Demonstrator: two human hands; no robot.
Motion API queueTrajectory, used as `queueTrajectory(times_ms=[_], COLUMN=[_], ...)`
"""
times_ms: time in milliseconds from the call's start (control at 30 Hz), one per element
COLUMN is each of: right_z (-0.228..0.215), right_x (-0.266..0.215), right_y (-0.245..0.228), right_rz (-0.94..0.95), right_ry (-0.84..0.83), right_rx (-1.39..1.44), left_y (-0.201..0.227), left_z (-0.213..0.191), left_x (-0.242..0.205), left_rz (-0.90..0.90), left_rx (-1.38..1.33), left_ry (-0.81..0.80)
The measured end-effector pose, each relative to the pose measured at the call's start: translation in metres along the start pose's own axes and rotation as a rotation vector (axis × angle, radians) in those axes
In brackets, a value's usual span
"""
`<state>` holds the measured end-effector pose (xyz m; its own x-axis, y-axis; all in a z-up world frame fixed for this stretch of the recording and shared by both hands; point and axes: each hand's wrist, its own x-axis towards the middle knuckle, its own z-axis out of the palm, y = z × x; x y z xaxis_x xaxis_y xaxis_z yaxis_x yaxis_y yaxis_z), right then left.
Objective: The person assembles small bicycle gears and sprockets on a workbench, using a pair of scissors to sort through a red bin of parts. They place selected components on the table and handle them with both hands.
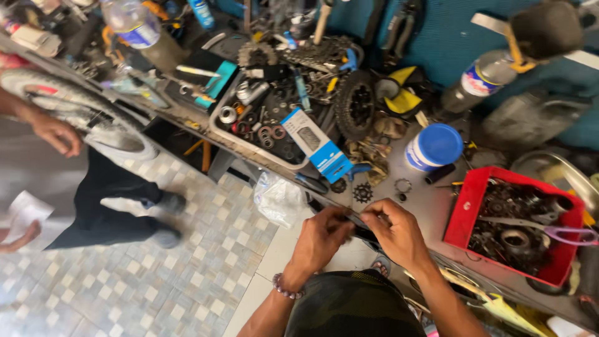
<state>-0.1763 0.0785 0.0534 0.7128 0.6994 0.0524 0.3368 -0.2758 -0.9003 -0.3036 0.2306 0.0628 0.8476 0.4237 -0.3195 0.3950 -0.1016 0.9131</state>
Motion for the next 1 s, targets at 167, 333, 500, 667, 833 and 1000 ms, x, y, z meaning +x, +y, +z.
queueTrajectory(times_ms=[167,333,500,667,833,1000], right_z=[-0.037,-0.072,-0.091,-0.109,-0.121,-0.128], right_x=[-0.021,-0.040,-0.054,-0.063,-0.073,-0.073], right_y=[0.044,0.077,0.087,0.091,0.102,0.109], right_rz=[0.223,0.211,0.254,0.114,0.268,0.324], right_ry=[0.181,0.279,0.369,0.460,0.488,0.453], right_rx=[0.060,0.249,0.372,0.429,0.384,0.365], left_y=[0.000,-0.002,-0.007,-0.011,-0.006,0.010], left_z=[0.027,0.071,0.109,0.120,0.105,0.102], left_x=[0.027,0.089,0.181,0.235,0.247,0.221], left_rz=[0.429,0.722,0.467,0.579,0.287,0.306], left_rx=[0.438,0.578,0.852,1.152,1.113,1.157], left_ry=[0.040,0.072,0.132,0.461,0.085,0.076])
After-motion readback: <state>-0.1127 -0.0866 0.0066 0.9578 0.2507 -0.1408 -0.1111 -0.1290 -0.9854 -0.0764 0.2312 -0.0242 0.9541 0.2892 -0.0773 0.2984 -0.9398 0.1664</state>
